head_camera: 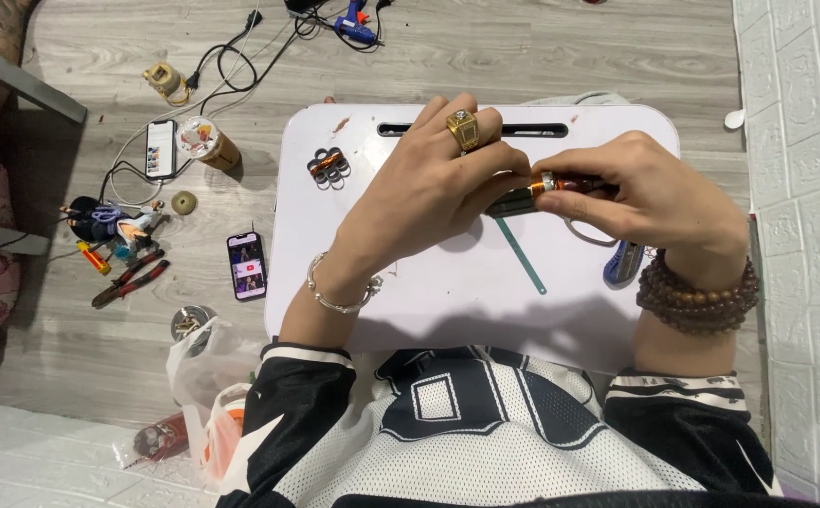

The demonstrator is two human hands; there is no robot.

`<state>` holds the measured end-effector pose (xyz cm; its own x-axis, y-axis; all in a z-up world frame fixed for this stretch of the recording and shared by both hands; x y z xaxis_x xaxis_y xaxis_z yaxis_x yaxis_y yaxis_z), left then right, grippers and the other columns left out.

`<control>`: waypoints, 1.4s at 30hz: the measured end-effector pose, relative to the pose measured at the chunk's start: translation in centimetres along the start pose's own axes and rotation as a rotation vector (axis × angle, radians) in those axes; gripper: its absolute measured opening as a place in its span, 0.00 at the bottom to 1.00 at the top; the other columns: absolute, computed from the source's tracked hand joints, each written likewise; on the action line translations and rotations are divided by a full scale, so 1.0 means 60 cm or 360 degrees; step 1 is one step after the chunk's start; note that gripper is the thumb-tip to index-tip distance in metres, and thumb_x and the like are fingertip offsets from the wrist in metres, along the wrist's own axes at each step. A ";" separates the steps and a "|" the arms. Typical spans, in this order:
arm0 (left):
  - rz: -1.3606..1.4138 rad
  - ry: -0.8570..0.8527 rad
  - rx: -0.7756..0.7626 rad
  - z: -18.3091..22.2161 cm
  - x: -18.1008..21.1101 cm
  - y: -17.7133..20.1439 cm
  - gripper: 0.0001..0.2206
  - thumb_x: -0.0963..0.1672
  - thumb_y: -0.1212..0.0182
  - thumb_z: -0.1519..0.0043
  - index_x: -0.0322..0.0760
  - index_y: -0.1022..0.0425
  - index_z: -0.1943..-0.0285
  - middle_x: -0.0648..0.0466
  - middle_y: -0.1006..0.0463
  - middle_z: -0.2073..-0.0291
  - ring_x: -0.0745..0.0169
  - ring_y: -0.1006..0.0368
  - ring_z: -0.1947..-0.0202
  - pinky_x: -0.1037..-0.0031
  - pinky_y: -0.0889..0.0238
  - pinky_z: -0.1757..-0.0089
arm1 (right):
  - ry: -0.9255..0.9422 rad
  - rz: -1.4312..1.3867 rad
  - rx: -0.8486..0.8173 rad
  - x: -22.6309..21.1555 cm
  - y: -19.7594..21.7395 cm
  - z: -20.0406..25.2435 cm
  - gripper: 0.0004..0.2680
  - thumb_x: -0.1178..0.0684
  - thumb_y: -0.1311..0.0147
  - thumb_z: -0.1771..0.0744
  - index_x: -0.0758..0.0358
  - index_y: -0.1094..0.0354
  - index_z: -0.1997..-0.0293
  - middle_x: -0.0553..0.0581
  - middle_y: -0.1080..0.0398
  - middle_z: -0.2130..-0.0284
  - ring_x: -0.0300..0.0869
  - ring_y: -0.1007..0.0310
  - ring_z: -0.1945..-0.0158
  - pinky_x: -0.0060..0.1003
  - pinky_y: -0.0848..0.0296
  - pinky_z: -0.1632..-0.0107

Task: Manually winding copper wire onto a motor armature core while sitting on the floor.

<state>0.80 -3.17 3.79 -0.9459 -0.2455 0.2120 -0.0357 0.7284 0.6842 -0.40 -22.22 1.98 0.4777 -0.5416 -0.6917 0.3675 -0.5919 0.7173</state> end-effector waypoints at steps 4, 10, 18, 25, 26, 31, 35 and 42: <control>0.0094 0.0021 -0.0029 0.002 -0.005 0.001 0.03 0.41 0.41 0.31 0.36 0.28 0.56 0.53 0.36 0.66 0.54 0.42 0.65 0.66 0.46 0.62 | 0.0127 0.0001 -0.0014 -0.003 -0.001 0.001 0.08 0.53 0.44 0.34 0.65 0.28 0.54 0.50 0.36 0.86 0.35 0.41 0.85 0.31 0.40 0.79; 0.0197 0.0057 -0.0051 0.003 -0.012 0.003 0.03 0.41 0.42 0.31 0.36 0.28 0.56 0.54 0.37 0.68 0.53 0.43 0.66 0.66 0.49 0.61 | 0.0221 -0.0039 0.0022 -0.009 0.000 0.005 0.10 0.55 0.43 0.35 0.68 0.29 0.51 0.51 0.35 0.87 0.35 0.41 0.85 0.30 0.41 0.80; 0.0387 0.0135 -0.0057 0.002 -0.019 0.000 0.04 0.43 0.41 0.32 0.38 0.27 0.57 0.54 0.38 0.68 0.55 0.43 0.65 0.66 0.50 0.60 | 0.0295 -0.0016 0.0054 -0.010 -0.001 0.012 0.13 0.54 0.45 0.35 0.67 0.31 0.47 0.50 0.30 0.83 0.35 0.36 0.86 0.28 0.37 0.80; 0.0721 0.0205 -0.0034 -0.004 -0.019 0.009 0.06 0.45 0.41 0.33 0.38 0.25 0.58 0.55 0.38 0.70 0.58 0.43 0.66 0.69 0.49 0.63 | 0.0429 -0.0060 0.0079 -0.012 -0.004 0.021 0.14 0.54 0.44 0.36 0.70 0.32 0.47 0.52 0.26 0.79 0.34 0.33 0.85 0.26 0.33 0.81; 0.0802 0.0212 -0.0018 -0.005 -0.020 0.008 0.06 0.44 0.40 0.34 0.37 0.24 0.59 0.56 0.37 0.72 0.60 0.42 0.68 0.70 0.49 0.64 | 0.0475 -0.0073 0.0090 -0.011 -0.004 0.023 0.14 0.54 0.44 0.36 0.70 0.33 0.46 0.51 0.26 0.79 0.34 0.33 0.85 0.25 0.34 0.82; 0.1004 0.0286 0.0007 -0.007 -0.017 0.007 0.06 0.44 0.36 0.37 0.36 0.22 0.60 0.57 0.33 0.73 0.64 0.41 0.70 0.73 0.48 0.65 | 0.0481 -0.0105 0.0156 -0.033 -0.003 0.029 0.13 0.55 0.44 0.35 0.71 0.32 0.49 0.50 0.28 0.81 0.34 0.34 0.84 0.26 0.35 0.80; 0.1129 0.0361 0.0020 -0.006 -0.024 0.000 0.06 0.44 0.36 0.37 0.36 0.22 0.59 0.58 0.36 0.75 0.67 0.43 0.72 0.76 0.50 0.66 | 0.0501 -0.0107 0.0337 -0.039 -0.003 0.034 0.13 0.56 0.43 0.36 0.73 0.32 0.50 0.54 0.25 0.77 0.34 0.31 0.85 0.24 0.32 0.81; 0.1285 0.0528 0.0187 0.000 -0.043 -0.025 0.08 0.46 0.42 0.34 0.40 0.22 0.59 0.59 0.37 0.73 0.70 0.46 0.72 0.79 0.51 0.65 | 0.0376 -0.0162 0.0730 -0.022 -0.002 0.032 0.14 0.50 0.47 0.34 0.75 0.30 0.51 0.61 0.25 0.67 0.36 0.36 0.79 0.27 0.40 0.76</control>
<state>3.30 -3.66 2.22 -0.5551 0.2131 0.8040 0.5531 0.8165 0.1655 -2.61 -22.57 2.63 0.6444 -0.3497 -0.6801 0.0594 -0.8637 0.5005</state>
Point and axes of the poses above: each hand's wrist, its own z-axis away from the middle knuckle, its own y-axis out of the back of the hand, x = y × z, the point moved 4 cm from there along -z, towards the middle knuckle
